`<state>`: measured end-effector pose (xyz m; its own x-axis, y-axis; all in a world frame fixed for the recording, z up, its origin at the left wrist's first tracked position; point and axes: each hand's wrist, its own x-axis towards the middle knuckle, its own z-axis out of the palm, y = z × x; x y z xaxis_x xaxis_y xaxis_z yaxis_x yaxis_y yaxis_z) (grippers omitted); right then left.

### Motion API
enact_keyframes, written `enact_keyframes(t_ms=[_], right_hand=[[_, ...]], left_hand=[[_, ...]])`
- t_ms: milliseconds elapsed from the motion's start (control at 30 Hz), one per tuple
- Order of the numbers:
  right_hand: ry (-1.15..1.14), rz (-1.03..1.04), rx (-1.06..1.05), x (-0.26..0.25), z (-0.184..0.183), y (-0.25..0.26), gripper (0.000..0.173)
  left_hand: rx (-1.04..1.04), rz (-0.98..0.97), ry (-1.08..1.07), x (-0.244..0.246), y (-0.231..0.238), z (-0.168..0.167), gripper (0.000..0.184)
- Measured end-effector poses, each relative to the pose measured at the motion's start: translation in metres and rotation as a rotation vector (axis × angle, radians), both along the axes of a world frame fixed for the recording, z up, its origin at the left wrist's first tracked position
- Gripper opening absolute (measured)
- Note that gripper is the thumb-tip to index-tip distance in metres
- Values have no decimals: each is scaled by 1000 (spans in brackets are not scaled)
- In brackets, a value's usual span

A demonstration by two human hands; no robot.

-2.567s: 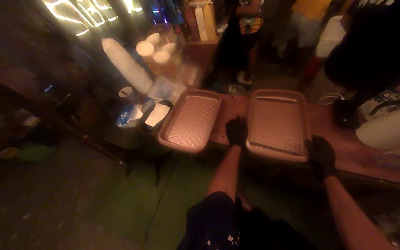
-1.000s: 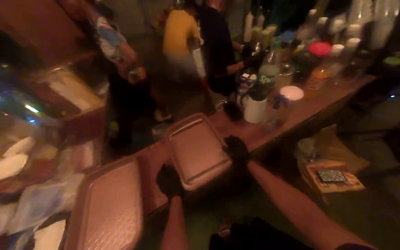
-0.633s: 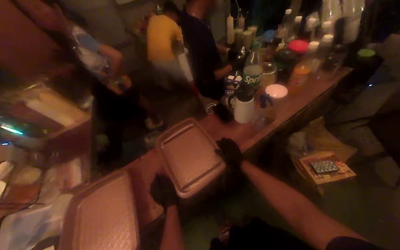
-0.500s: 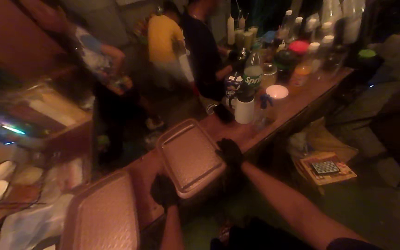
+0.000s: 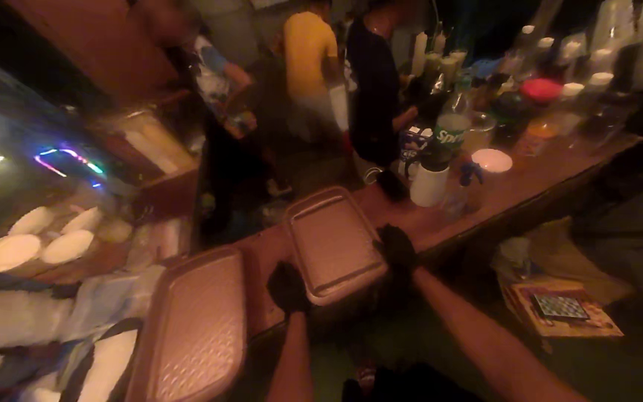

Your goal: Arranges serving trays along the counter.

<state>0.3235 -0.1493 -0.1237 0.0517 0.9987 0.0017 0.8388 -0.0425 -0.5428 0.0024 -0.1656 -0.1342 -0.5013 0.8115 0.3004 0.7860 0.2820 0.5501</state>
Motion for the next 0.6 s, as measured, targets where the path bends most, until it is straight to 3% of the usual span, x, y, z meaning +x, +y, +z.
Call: enact_keyframes(t_ms=[333,600], right_hand=[[9,15,28,0,0,-4,61],[84,3,55,5,-7,-5,61]], left_hand=[[27,7,-89,-3,0,-5,44],[13,-3,41,-7,5,-17,46]])
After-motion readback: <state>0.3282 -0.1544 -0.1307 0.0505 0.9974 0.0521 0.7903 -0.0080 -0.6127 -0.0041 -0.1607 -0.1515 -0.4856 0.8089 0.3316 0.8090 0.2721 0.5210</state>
